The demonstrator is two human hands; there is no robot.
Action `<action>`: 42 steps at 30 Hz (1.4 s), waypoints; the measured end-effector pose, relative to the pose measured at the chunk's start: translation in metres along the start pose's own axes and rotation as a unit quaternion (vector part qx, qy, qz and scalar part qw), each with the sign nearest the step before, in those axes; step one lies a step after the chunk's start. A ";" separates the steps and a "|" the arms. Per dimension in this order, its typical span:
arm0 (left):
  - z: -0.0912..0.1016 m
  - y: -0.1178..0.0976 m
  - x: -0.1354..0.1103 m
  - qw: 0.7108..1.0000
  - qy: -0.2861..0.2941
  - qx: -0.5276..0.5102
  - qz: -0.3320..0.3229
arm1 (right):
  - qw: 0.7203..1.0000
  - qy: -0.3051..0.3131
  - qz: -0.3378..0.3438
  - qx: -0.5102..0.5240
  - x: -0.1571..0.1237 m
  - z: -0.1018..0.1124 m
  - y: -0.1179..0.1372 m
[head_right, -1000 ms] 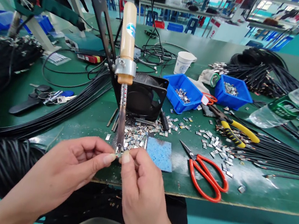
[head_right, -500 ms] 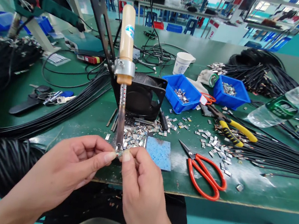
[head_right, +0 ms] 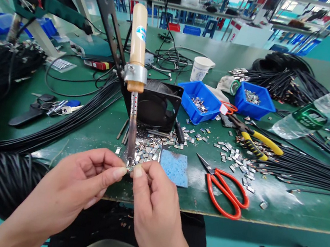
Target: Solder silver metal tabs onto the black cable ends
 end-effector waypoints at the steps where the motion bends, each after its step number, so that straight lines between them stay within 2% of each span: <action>1: 0.000 0.001 0.000 1.000 -0.001 -0.002 0.000 | 1.000 -0.001 0.001 0.000 0.000 0.000 0.000; 6: -0.001 0.004 -0.001 1.000 -0.004 -0.011 0.006 | 1.000 0.002 0.002 -0.004 0.001 -0.001 0.003; 12: -0.005 0.015 -0.005 0.997 -0.003 -0.076 0.032 | 1.000 0.019 -0.004 -0.013 0.000 -0.003 0.002; 20: -0.009 0.019 -0.011 0.995 -0.003 -0.097 0.014 | 1.000 0.031 0.004 0.001 -0.006 -0.004 0.002; 23: -0.007 0.009 -0.018 0.998 0.005 -0.059 -0.018 | 0.999 0.043 0.010 -0.002 -0.012 -0.004 0.004; 26: 0.003 -0.003 -0.025 0.997 -0.015 0.020 -0.066 | 0.998 0.059 0.015 -0.020 -0.018 -0.005 0.008; 31: 0.010 -0.024 -0.038 0.978 -0.040 0.113 -0.170 | 0.997 0.068 0.013 -0.026 -0.026 -0.006 0.012; 37: 0.006 -0.030 -0.046 0.968 -0.037 0.114 -0.221 | 0.998 0.069 0.005 0.003 -0.030 -0.008 0.010; 42: 0.004 -0.029 -0.048 0.966 -0.040 0.111 -0.231 | 0.998 0.065 0.020 0.002 -0.032 -0.008 0.013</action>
Point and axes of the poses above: each hand's wrist, its own x-axis towards the middle knuckle, its own z-axis out of the back of the hand, y = z × x, the point moved 10 cm from there along x, towards the middle knuckle, and after that the axes turned 13 degrees about x, right-handed, at the moved point
